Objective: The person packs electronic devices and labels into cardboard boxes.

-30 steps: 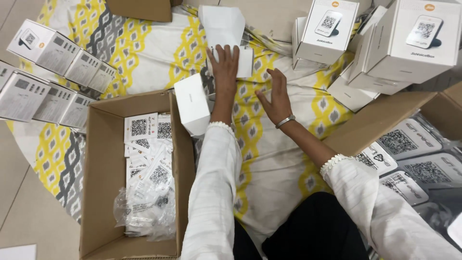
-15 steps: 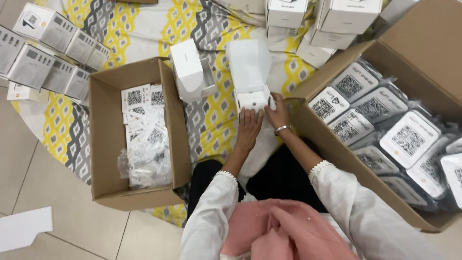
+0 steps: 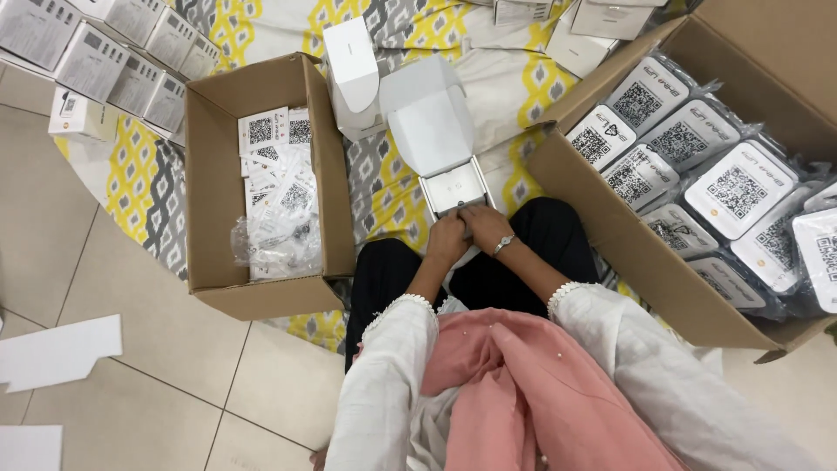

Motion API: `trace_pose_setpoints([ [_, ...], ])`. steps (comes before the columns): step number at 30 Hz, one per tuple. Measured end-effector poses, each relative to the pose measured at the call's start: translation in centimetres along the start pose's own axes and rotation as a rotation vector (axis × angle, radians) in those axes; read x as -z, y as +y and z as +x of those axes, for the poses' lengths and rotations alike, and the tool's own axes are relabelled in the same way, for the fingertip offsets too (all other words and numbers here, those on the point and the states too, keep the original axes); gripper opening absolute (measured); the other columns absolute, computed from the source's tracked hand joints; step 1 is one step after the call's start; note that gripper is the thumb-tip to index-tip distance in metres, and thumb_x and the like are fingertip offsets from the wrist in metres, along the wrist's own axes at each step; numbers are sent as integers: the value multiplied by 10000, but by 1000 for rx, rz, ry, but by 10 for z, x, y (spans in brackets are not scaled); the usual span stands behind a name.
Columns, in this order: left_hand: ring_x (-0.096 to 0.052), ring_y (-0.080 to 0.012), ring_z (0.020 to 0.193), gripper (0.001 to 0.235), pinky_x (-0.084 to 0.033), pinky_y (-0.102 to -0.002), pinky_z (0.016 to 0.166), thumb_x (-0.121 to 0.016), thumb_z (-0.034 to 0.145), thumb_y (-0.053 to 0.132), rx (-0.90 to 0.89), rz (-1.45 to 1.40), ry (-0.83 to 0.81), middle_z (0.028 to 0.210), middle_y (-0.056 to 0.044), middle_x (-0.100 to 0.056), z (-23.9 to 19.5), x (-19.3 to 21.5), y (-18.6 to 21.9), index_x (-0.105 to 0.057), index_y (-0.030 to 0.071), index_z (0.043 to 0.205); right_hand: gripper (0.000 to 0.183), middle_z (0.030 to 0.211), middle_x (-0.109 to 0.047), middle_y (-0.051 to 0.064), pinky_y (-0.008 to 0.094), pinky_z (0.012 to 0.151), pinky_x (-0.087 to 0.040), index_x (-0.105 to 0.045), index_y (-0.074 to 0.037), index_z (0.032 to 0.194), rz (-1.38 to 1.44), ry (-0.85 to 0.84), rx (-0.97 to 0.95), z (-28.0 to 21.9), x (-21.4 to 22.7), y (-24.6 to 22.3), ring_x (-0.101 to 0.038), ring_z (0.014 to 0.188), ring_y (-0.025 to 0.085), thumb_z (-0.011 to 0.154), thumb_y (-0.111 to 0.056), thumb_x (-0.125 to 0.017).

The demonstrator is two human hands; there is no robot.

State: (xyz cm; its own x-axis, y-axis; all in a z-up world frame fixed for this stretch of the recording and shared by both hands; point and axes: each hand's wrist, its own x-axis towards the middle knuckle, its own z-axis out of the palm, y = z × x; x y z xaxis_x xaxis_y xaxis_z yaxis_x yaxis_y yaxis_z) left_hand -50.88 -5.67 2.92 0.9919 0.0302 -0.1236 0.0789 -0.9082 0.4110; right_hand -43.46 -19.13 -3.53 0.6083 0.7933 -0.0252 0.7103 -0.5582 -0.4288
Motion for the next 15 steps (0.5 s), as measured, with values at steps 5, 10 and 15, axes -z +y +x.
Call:
trace_pose_setpoints([
  [5, -692, -378, 931, 615, -583, -466, 784, -890, 695, 221, 57, -9, 17, 1183, -209, -610, -3, -13, 1, -610, -25, 1183, 623, 1353, -564, 151, 482, 861, -555, -507, -76, 1410, -1, -170, -123, 9, 65, -44, -683, 1039, 376, 819, -123, -700],
  [10, -684, -374, 944, 745, -579, -453, 778, -881, 693, 180, 90, 42, 7, 1196, -234, -585, 7, -49, -12, -513, -59, 1295, 635, 1364, -543, 158, 475, 878, -555, -440, -69, 1459, -42, -224, -105, 18, 43, -29, -686, 1068, 367, 868, -184, -641],
  [15, -696, -366, 971, 640, -572, -449, 833, -778, 851, 118, 83, 11, 105, 1152, -215, -659, 11, -84, -32, -492, -52, 1398, 571, 1382, -544, 127, 492, 899, -540, -463, -88, 1439, -46, -266, -146, 17, 54, -36, -682, 1094, 339, 903, -238, -592],
])
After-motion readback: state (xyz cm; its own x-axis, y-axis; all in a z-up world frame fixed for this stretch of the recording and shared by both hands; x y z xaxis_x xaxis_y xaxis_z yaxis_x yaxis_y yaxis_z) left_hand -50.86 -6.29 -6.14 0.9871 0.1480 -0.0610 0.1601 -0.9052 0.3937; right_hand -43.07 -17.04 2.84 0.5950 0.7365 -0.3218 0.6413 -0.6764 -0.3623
